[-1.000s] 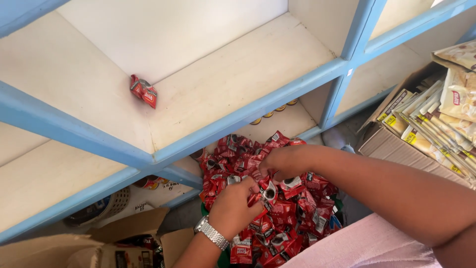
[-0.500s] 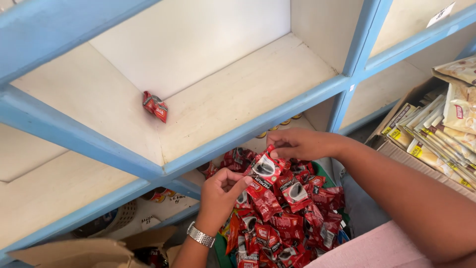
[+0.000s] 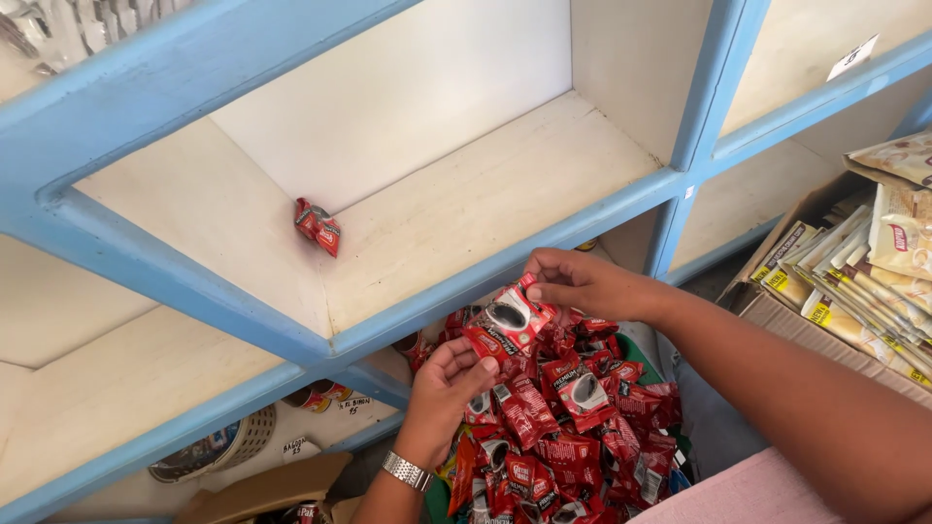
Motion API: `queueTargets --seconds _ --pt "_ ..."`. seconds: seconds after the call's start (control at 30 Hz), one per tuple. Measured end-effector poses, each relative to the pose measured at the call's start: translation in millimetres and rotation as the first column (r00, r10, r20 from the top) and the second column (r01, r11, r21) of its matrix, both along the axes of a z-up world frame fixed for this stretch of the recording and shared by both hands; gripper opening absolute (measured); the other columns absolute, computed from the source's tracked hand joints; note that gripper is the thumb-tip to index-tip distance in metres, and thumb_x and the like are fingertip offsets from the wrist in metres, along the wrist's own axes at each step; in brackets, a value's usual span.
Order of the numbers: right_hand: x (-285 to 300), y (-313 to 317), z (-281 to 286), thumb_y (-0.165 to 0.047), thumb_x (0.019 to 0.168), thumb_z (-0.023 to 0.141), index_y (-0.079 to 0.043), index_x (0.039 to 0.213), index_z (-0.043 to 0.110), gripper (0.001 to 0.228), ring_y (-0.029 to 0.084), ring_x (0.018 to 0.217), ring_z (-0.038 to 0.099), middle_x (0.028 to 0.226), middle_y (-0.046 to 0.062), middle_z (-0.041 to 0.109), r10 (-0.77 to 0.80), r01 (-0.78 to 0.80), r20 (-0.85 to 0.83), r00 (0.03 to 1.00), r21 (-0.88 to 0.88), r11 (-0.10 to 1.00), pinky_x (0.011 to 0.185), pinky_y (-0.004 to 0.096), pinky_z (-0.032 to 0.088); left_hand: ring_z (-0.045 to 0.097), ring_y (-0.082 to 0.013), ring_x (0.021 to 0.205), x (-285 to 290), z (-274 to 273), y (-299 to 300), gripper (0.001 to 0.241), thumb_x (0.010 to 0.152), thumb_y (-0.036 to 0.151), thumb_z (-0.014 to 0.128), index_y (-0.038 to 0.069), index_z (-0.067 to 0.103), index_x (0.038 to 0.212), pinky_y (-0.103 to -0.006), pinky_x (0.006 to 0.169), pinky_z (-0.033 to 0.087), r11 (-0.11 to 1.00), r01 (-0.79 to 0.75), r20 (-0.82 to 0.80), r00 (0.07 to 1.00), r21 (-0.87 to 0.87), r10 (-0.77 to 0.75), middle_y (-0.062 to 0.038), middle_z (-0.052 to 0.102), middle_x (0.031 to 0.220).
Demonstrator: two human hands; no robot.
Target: Stocking coffee sachets onto the bottom shelf in a grocery store aisle.
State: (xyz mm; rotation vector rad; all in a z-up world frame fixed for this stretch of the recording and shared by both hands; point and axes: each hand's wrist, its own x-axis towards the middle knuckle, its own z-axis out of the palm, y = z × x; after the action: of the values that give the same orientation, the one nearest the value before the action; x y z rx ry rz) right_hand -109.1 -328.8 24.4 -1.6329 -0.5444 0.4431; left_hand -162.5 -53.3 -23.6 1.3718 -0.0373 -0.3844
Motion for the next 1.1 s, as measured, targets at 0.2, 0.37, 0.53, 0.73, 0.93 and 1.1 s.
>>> queueTargets --seconds 0.2,0.37,0.53,0.73,0.93,1.1 --pt "0 -4 6 -0.022 0.101 0.060 -0.005 0.104 0.062 0.018 0.006 0.063 0.056 0.077 -0.001 0.063 -0.078 0.080 0.031 0.996 -0.047 0.996 0.057 0.024 0.049 0.070 -0.0128 0.083 1 2 3 0.026 0.088 0.014 0.076 0.002 0.068 0.109 -0.0278 0.078 0.059 0.999 0.028 -0.032 0.999 0.044 -0.026 -0.007 0.076 0.096" --pt "1 -8 8 -0.024 0.102 0.060 -0.004 0.105 0.062 0.020 0.006 0.063 0.056 0.079 -0.001 0.066 -0.045 0.045 -0.005 0.999 0.045 0.998 0.056 0.024 0.048 0.071 -0.0137 0.082 -2 11 2 0.018 0.090 0.015 0.074 0.005 0.064 0.101 -0.0279 0.077 0.059 0.997 0.073 -0.109 0.991 -0.020 -0.074 -0.008 0.074 0.092" --pt "5 -10 5 -0.021 0.102 0.062 -0.003 0.105 0.065 0.019 0.004 0.070 0.059 0.083 -0.001 0.067 -0.075 0.071 0.041 0.996 0.084 0.994 0.058 0.024 0.049 0.069 -0.0133 0.085 -2 7 3 0.016 0.092 0.013 0.073 0.006 0.062 0.102 -0.0286 0.078 0.058 0.986 0.093 -0.119 0.987 -0.136 -0.109 -0.006 0.072 0.094" --pt "4 -10 10 -0.020 0.099 0.064 -0.002 0.105 0.068 0.019 0.006 0.063 0.060 0.079 0.000 0.069 -0.109 0.117 -0.059 0.992 0.143 0.983 0.055 0.024 0.050 0.068 -0.0121 0.089 -6 16 -1 0.017 0.092 0.014 0.073 0.007 0.064 0.105 -0.0289 0.081 0.057 0.977 0.120 -0.129 0.981 -0.176 -0.143 -0.004 0.071 0.097" --pt "3 -7 8 -0.020 0.099 0.064 -0.002 0.108 0.069 0.021 0.006 0.060 0.057 0.076 -0.001 0.069 -0.135 0.144 -0.076 0.988 0.138 0.980 0.054 0.024 0.047 0.069 -0.0127 0.090 -5 8 0 0.019 0.093 0.015 0.072 0.007 0.064 0.108 -0.0298 0.083 0.058 0.982 0.123 -0.103 0.985 -0.145 -0.139 -0.004 0.072 0.099" --pt "-4 -1 11 -0.024 0.100 0.060 -0.005 0.108 0.068 0.023 0.004 0.065 0.056 0.082 -0.003 0.068 -0.146 0.148 -0.028 0.989 0.080 0.986 0.057 0.024 0.049 0.071 -0.0123 0.085 -6 16 -8 0.022 0.089 0.021 0.068 0.016 0.066 0.110 -0.0294 0.080 0.059 0.997 0.016 -0.172 0.985 -0.077 -0.029 -0.005 0.075 0.096"
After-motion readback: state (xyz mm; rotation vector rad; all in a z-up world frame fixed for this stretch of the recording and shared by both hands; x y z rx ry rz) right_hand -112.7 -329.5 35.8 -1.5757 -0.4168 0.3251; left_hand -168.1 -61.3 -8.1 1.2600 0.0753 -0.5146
